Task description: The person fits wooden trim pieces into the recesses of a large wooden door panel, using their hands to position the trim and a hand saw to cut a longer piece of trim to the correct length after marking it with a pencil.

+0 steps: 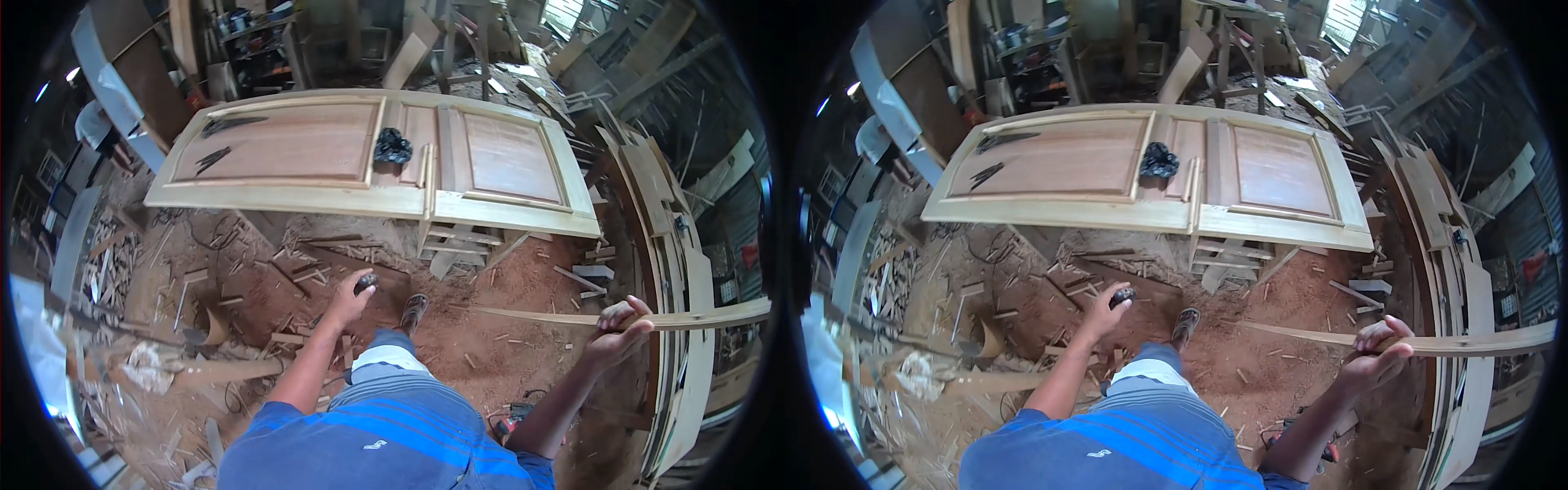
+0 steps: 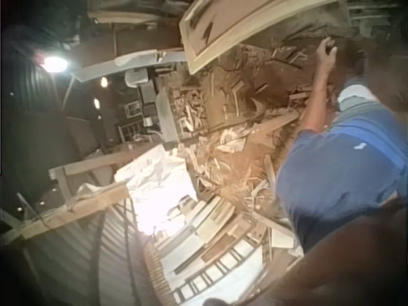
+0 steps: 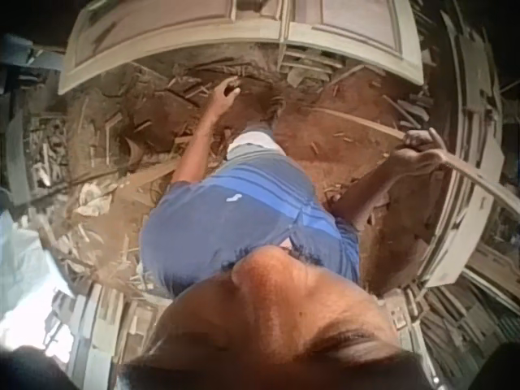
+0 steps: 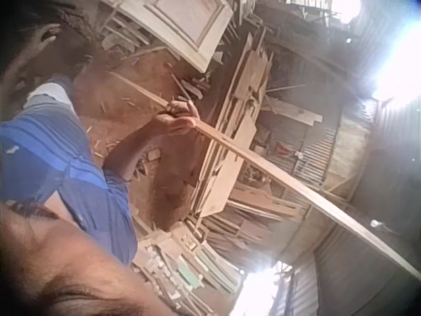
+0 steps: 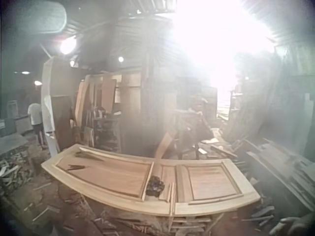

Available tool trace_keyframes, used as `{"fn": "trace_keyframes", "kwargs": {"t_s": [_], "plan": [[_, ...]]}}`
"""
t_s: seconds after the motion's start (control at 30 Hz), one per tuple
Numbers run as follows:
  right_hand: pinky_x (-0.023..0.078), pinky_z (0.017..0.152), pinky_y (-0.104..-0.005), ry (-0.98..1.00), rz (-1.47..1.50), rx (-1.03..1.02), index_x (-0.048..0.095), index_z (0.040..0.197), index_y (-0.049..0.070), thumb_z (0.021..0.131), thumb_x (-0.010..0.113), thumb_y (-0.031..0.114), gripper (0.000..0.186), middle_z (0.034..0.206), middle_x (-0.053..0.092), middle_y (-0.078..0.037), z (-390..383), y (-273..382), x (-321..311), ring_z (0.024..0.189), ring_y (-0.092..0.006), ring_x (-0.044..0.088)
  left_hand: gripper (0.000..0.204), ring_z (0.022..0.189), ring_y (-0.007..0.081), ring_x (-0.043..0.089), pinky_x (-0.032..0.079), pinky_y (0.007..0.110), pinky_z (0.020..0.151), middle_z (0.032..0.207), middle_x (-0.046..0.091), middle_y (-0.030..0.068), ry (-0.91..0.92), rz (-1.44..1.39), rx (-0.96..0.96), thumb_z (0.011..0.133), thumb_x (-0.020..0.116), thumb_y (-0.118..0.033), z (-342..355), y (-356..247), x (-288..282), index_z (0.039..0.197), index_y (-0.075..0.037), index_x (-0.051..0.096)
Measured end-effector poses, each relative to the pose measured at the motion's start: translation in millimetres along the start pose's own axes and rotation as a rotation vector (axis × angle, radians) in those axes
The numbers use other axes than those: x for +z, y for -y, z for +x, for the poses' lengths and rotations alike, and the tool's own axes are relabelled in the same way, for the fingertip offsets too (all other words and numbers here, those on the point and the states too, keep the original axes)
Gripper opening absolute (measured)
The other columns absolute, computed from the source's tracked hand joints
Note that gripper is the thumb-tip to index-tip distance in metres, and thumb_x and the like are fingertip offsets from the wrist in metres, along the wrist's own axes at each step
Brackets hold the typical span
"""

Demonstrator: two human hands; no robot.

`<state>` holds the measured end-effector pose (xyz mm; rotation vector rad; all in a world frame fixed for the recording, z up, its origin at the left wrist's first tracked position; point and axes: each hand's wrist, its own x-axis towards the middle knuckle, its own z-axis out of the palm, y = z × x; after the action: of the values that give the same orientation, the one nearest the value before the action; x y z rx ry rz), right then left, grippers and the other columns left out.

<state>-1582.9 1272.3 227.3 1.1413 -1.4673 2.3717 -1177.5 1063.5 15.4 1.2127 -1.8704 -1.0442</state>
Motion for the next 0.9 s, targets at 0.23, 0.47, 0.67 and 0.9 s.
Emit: {"fn": "trace_keyframes", "kwargs": {"t_s": [0.23, 0.47, 0.67, 0.9], "plan": [[0.034, 0.049, -0.0229, -0.054, -0.081, 0.125, 0.058, 0.109, 0.005, 0.108, 0.040, 0.064, 0.061, 0.071, 0.040, 0.001, 31.4, -148.2, 23.7, 0.057, -0.0084, 0.040, 0.053, 0.101, 0.0427, 0.064, 0.051, 0.051, 0.094, 0.107, 0.068, 0.0195, 0.012, 0.291, 0.141, 0.086, 0.062, -0.001, 212.1, 28.8, 62.1, 0.138, -0.012, 0.064], [0.032, 0.045, -0.0234, -0.297, -0.056, 0.265, 0.060, 0.098, 0.007, 0.103, 0.045, 0.069, 0.064, 0.065, 0.040, 0.000, 57.8, -216.7, 50.4, 0.052, -0.0096, 0.040, 0.050, 0.103, 0.0357, 0.063, 0.047, 0.047, 0.093, 0.105, 0.066, 0.0112, 0.125, 0.564, 0.259, 0.087, 0.063, 0.000, 356.1, 72.1, 109.6, 0.133, -0.020, 0.067], [0.029, 0.044, -0.0239, -0.276, 0.022, 0.310, 0.060, 0.097, 0.006, 0.104, 0.044, 0.068, 0.065, 0.062, 0.037, 0.001, 132.6, -216.6, 44.9, 0.049, -0.0088, 0.035, 0.050, 0.110, 0.0343, 0.061, 0.046, 0.047, 0.096, 0.110, 0.066, 0.0107, 0.132, 0.768, 0.226, 0.088, 0.061, 0.000, 391.3, 109.4, 129.0, 0.136, -0.016, 0.064], [0.027, 0.043, -0.0247, -0.070, 0.321, 0.401, 0.065, 0.103, 0.006, 0.105, 0.043, 0.068, 0.066, 0.063, 0.041, 0.000, 224.9, -212.7, 22.5, 0.049, -0.0098, 0.033, 0.045, 0.113, 0.0367, 0.062, 0.048, 0.048, 0.098, 0.114, 0.069, 0.0160, -0.088, 0.733, 0.188, 0.082, 0.057, 0.002, 372.7, 81.6, 151.4, 0.124, -0.007, 0.070]]}}
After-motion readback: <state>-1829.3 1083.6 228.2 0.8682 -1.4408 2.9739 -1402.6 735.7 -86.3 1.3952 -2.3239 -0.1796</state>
